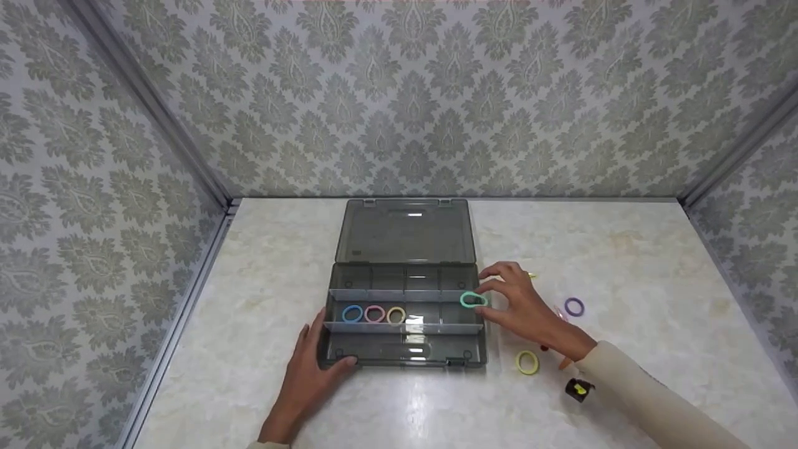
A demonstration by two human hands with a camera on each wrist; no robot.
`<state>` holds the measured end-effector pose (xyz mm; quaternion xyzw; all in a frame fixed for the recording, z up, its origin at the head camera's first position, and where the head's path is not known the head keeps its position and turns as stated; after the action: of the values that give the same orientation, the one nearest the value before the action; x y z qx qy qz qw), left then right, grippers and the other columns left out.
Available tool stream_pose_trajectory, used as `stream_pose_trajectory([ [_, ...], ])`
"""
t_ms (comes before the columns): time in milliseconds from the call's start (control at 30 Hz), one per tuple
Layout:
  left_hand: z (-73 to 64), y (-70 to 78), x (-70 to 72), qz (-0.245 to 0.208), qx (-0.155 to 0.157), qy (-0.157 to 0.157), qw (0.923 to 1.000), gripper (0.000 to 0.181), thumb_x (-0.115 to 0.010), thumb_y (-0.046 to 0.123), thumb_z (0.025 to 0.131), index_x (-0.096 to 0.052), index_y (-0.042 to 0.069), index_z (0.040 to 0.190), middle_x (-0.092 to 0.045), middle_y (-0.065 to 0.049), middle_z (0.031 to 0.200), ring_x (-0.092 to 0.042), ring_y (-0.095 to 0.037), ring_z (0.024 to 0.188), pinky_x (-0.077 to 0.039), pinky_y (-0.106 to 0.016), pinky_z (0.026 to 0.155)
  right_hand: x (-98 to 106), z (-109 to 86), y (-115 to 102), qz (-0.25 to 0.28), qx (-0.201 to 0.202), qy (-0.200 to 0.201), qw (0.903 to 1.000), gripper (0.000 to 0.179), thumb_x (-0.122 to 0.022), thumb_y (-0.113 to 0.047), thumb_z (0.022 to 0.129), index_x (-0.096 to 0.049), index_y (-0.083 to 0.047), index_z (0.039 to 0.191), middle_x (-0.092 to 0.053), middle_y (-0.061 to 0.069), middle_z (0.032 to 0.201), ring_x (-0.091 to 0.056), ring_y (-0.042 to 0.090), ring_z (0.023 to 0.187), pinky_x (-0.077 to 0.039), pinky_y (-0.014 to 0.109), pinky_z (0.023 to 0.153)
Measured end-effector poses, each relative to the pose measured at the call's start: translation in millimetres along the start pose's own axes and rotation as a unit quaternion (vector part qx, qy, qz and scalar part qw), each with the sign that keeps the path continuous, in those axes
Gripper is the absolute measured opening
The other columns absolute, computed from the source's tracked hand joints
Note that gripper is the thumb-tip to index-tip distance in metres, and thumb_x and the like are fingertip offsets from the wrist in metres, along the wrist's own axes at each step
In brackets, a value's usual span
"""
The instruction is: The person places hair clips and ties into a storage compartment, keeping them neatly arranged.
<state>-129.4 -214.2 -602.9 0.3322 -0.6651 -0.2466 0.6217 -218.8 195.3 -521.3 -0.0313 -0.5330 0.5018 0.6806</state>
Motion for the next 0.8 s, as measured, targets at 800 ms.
stream_pose_trajectory([
  [800,0.0,-3.1,-0.1,-0.014,-0.018,0.003,0.9997,0.113,-0.082,0.068,0.091,-0.021,0.030,0.178,-0.027,-0.016,0.181,-0.014,-0.055,0.166,-0.021,-0.077,0.127,-45.8,32.6,-10.3,-0.039,0.015,-0.082,0.9957,0.018,-0.094,-0.019,0.091,-0.084,-0.009,0.103,-0.066,0.012,0.135,-0.050,0.037,0.134,-0.038,0.066,0.113],
])
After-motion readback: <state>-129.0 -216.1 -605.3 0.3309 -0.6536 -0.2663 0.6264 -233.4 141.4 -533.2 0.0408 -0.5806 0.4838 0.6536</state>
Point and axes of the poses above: each hand's wrist, its own z-axis towards the middle knuckle, its own x-axis out of the back of the hand, y = z × x, the point moved 4 cm from there along z, towards the middle knuckle
